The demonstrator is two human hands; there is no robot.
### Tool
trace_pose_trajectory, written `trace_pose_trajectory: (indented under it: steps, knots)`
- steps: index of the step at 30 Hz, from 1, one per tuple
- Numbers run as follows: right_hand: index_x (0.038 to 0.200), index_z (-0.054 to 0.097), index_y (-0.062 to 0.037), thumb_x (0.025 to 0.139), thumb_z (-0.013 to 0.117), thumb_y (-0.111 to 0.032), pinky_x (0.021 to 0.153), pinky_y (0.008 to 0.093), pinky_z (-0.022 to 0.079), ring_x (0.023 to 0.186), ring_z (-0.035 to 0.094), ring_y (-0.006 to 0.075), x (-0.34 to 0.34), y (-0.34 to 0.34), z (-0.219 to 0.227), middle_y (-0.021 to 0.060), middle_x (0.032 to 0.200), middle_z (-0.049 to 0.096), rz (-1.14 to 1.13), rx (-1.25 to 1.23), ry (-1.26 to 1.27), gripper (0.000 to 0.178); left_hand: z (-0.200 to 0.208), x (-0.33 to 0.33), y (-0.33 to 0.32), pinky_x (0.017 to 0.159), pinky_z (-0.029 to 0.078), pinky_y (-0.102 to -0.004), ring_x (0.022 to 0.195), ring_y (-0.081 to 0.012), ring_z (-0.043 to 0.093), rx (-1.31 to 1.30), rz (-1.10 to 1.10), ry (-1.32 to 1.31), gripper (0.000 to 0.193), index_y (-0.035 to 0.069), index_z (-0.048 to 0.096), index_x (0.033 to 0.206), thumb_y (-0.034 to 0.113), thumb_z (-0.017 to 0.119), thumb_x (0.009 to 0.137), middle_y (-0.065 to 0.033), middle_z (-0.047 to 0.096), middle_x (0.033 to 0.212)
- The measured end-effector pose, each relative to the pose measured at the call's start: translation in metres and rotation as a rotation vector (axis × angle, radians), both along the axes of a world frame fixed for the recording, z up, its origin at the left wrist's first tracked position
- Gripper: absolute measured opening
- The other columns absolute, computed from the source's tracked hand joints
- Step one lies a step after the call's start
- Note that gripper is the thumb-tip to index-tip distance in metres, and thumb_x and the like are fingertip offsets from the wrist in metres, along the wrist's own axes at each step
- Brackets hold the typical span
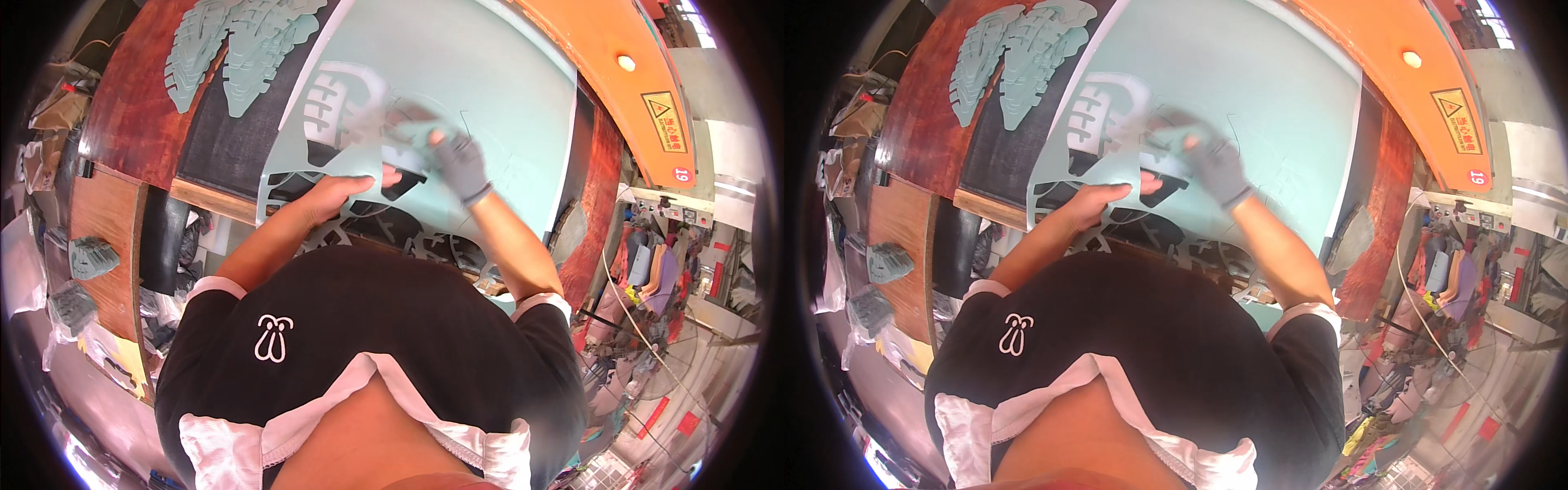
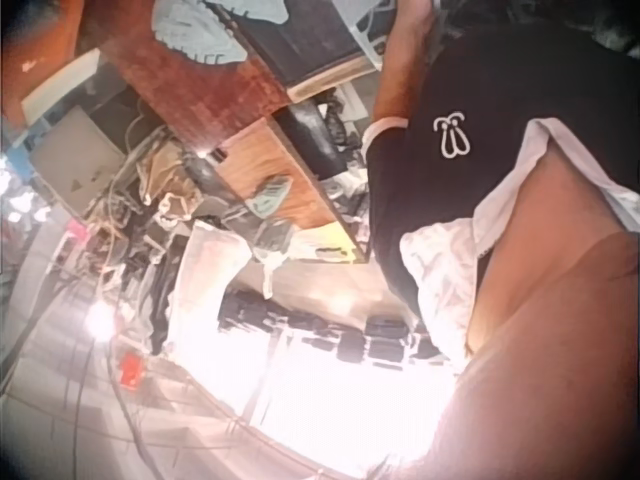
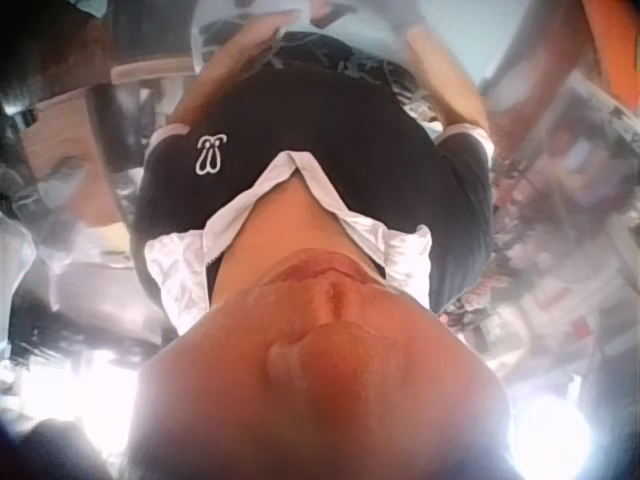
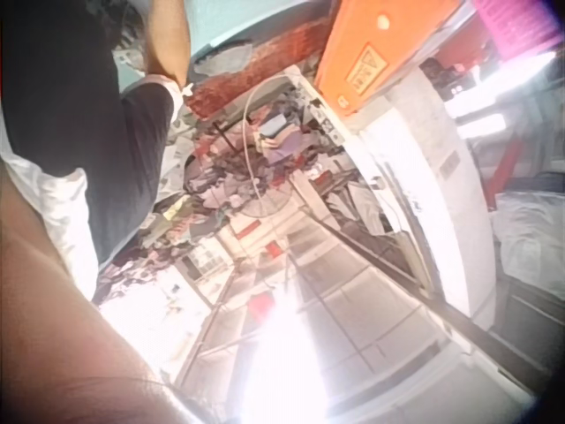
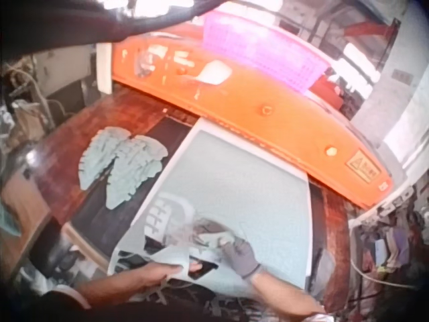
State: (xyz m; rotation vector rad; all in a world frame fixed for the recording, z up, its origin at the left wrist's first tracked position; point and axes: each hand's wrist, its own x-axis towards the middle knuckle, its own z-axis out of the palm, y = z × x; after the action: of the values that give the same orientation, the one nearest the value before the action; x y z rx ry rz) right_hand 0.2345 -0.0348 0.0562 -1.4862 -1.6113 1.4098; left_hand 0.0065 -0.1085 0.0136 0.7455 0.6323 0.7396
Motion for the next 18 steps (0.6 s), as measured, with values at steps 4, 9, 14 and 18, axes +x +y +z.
trace_pose_trajectory:
  steps: [4, 9, 14, 18]
  knots:
    - [0.081, 0.056, -0.0011, 0.086, 0.057, -0.035, 0.058, 0.0315, 0.045, 0.062, 0.051, 0.0148, 0.044, 0.084, 0.032, 0.006, 0.07, 0.055, -0.504, 0.148, -0.102, 0.034, -0.011, -0.005, -0.005, 0.102, 0.033, -0.0354, 0.115, -0.0228, 0.05, -0.172, -0.046, -0.13, 0.049, -0.003, 0.042, 0.128, 0.022, 0.053, 0.088, -0.0163, 0.058, 0.12]
    - [0.103, 0.058, 0.0007, 0.087, 0.055, -0.032, 0.074, 0.0331, 0.047, 0.085, 0.058, 0.0196, 0.094, 0.182, 0.072, 0.0085, 0.091, 0.06, -0.591, 0.276, 0.149, 0.037, -0.014, -0.006, -0.005, 0.096, 0.04, -0.0358, 0.11, -0.0255, 0.054, -0.149, -0.072, -0.117, 0.047, -0.002, 0.044, 0.126, 0.021, 0.055, 0.088, -0.0191, 0.059, 0.115]
    - [0.103, 0.056, 0.0083, 0.088, 0.053, -0.03, 0.075, 0.0341, 0.051, 0.086, 0.059, 0.021, 0.145, 0.217, 0.15, 0.0142, 0.095, 0.06, -0.544, 0.689, 0.3, 0.041, -0.009, -0.007, -0.004, 0.095, 0.044, -0.0372, 0.108, -0.027, 0.055, -0.302, 0.002, -0.159, 0.045, -0.003, 0.045, 0.123, 0.016, 0.06, 0.085, -0.0222, 0.058, 0.114]
    - [0.103, 0.061, 0.0035, 0.088, 0.057, -0.03, 0.08, 0.027, 0.045, 0.087, 0.057, 0.0163, 0.159, 0.139, 0.141, 0.0076, 0.09, 0.062, -0.373, 0.731, 0.183, 0.037, -0.011, -0.007, -0.005, 0.089, 0.042, -0.0339, 0.108, -0.0228, 0.055, -0.179, -0.017, -0.029, 0.042, -0.001, 0.047, 0.123, 0.019, 0.055, 0.087, -0.0165, 0.06, 0.115]
